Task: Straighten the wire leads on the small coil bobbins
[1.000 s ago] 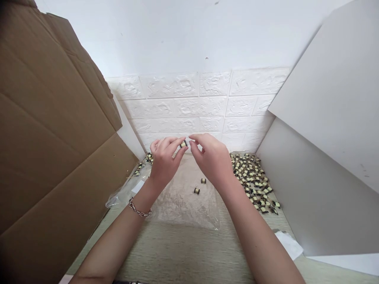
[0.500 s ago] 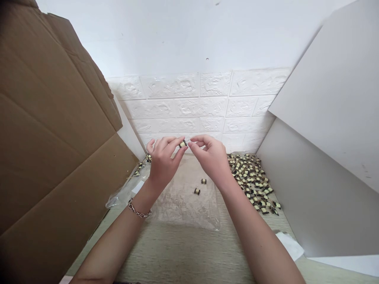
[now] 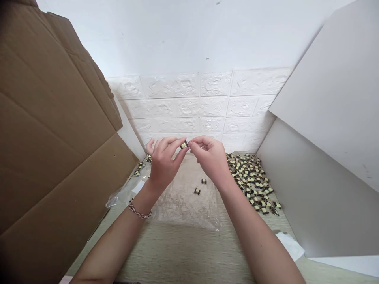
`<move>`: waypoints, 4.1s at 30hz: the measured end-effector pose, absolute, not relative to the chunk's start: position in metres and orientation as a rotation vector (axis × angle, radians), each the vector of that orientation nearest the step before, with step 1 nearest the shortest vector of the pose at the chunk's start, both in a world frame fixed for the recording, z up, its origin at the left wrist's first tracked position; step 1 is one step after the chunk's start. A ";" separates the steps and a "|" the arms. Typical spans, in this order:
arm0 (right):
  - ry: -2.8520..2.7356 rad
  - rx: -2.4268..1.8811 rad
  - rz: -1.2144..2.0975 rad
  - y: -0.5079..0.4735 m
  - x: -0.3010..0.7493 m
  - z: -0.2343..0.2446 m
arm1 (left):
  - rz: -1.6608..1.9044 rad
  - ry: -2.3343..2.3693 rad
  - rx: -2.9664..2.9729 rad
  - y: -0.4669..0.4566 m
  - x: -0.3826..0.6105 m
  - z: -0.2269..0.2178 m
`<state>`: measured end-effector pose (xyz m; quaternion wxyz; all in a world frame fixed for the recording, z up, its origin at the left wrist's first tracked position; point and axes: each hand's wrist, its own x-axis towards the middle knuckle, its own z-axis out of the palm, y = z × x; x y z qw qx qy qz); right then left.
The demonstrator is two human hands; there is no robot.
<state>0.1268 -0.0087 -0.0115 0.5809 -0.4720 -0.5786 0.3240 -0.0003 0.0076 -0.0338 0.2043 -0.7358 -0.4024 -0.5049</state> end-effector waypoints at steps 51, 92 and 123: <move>-1.666 -1.113 -0.294 -0.018 0.125 -0.014 | -2.616 -1.484 -3.342 0.007 -0.005 -0.020; -1.738 -0.824 -0.442 -0.017 0.124 -0.018 | -3.051 -1.334 -3.064 -0.003 -0.008 -0.010; -1.774 -0.988 -0.372 -0.015 0.121 -0.019 | -2.927 -1.408 -2.899 0.006 -0.003 -0.017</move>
